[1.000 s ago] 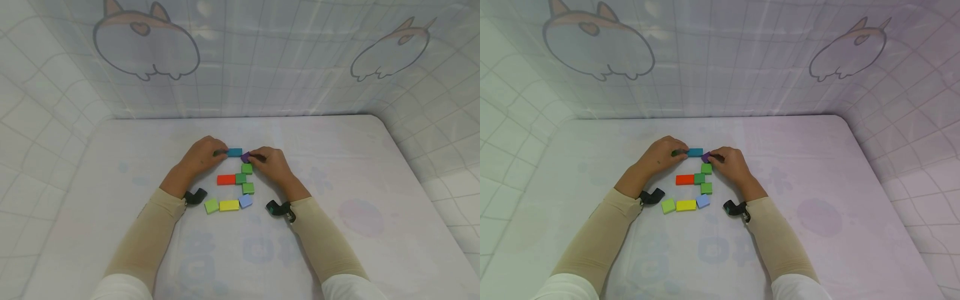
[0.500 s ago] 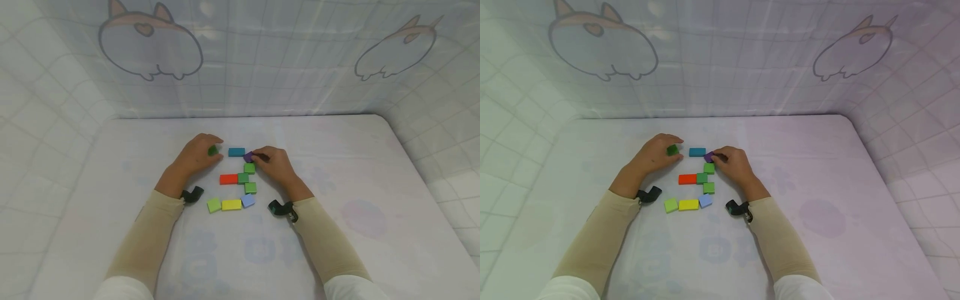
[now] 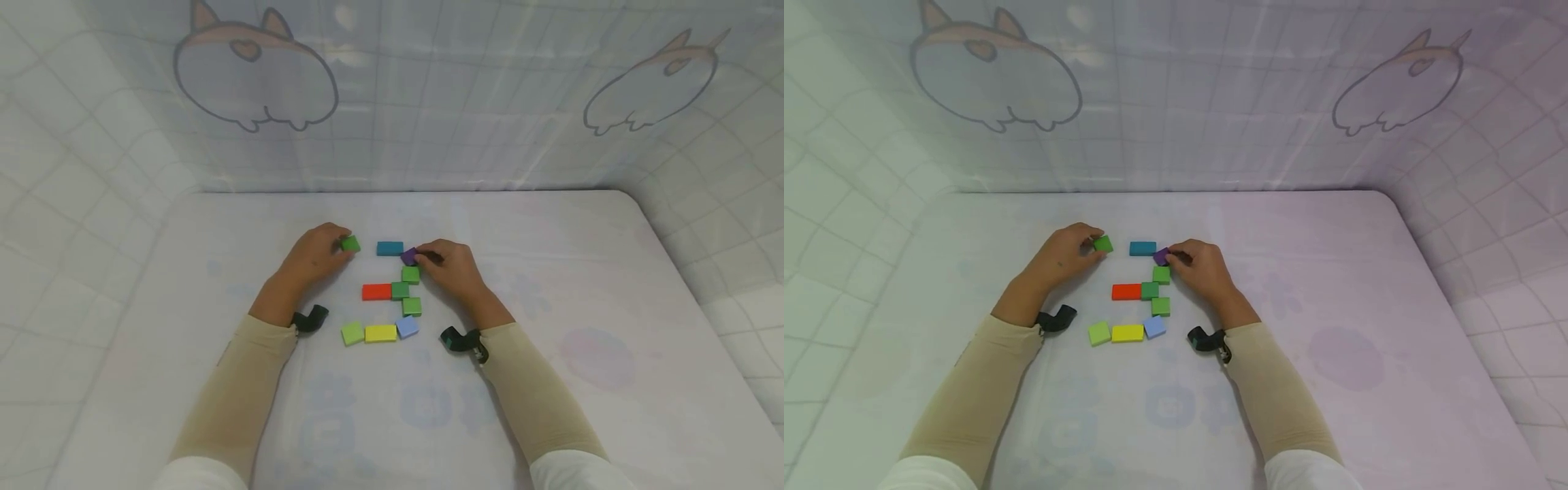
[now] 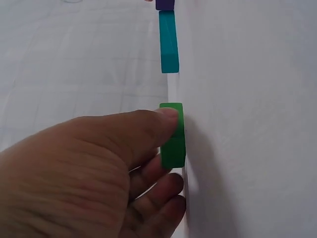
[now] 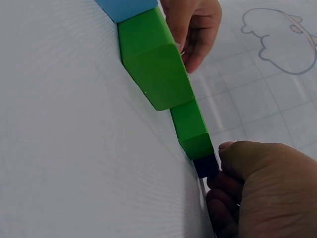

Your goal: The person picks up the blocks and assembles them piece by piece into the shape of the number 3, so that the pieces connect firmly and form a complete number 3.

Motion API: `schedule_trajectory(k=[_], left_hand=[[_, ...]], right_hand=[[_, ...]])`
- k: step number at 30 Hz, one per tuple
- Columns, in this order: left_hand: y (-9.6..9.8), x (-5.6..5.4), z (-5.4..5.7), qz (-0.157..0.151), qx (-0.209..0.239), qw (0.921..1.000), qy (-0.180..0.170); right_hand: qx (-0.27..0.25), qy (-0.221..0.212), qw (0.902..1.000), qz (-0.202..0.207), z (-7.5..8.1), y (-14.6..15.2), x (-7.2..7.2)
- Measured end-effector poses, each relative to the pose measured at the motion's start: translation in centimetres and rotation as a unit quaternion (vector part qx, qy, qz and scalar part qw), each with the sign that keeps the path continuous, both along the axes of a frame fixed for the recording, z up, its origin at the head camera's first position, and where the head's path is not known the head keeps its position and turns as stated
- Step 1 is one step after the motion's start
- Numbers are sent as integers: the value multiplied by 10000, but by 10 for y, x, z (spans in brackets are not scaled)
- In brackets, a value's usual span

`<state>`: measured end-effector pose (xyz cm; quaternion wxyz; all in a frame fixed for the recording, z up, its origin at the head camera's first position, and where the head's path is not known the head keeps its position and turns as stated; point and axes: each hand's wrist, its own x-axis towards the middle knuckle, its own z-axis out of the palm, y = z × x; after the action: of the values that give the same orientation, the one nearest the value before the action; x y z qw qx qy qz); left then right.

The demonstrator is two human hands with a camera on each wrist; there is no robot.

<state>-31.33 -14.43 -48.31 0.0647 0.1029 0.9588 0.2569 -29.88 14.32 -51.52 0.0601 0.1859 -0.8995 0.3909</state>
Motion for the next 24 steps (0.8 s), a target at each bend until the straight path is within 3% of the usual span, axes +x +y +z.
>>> schedule_trajectory(k=[7, 24], left_hand=[[4, 5, -8, -60, 53, 10000, -1], [6, 12, -11, 26, 30, 9998, 175]], right_hand=[[66, -9, 10000, -54, 1, 2, 2], [77, -37, 10000, -36, 1, -2, 1]])
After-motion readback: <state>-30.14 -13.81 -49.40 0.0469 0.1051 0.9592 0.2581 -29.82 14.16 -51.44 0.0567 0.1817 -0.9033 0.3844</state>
